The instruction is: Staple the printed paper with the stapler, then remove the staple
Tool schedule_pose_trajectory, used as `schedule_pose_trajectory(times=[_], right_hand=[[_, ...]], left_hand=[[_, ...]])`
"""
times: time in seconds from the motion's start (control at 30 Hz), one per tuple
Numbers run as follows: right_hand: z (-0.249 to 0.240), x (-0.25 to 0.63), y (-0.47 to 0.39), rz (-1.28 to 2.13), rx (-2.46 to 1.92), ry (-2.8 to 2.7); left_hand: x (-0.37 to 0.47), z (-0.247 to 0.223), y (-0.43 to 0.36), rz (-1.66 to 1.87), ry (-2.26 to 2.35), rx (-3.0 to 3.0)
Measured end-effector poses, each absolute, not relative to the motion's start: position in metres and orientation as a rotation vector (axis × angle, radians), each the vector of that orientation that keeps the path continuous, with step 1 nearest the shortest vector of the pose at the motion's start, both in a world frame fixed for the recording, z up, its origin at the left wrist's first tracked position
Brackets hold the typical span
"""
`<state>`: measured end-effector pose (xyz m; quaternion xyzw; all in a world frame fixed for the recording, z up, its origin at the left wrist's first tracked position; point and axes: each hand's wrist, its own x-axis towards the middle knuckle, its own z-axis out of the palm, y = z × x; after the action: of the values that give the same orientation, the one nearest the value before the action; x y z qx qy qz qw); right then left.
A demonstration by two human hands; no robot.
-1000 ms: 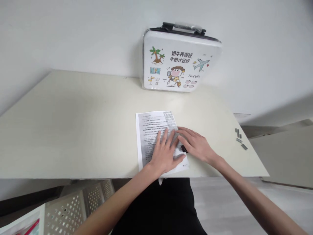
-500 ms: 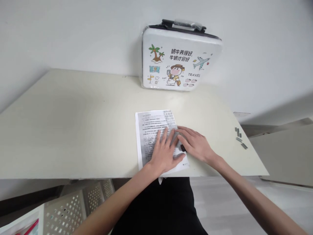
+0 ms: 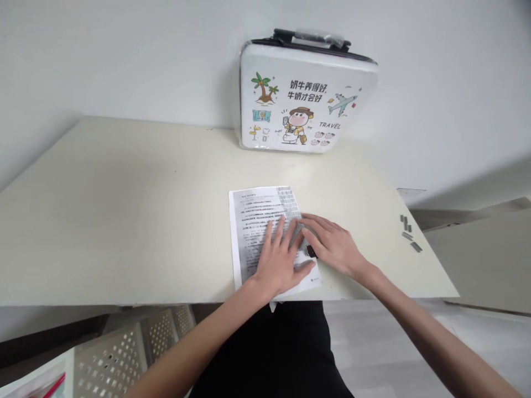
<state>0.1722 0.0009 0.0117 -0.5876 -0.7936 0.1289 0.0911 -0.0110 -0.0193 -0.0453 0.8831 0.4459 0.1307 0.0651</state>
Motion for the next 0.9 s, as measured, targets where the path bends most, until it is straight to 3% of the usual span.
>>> schedule_pose_trajectory(times=[0.9], right_hand=[[-0.003, 0.15, -0.002, 0.074, -1.759, -2.544]], left_hand=[[-0.017, -0.041, -0.017, 0.387, 1.314, 2.665]])
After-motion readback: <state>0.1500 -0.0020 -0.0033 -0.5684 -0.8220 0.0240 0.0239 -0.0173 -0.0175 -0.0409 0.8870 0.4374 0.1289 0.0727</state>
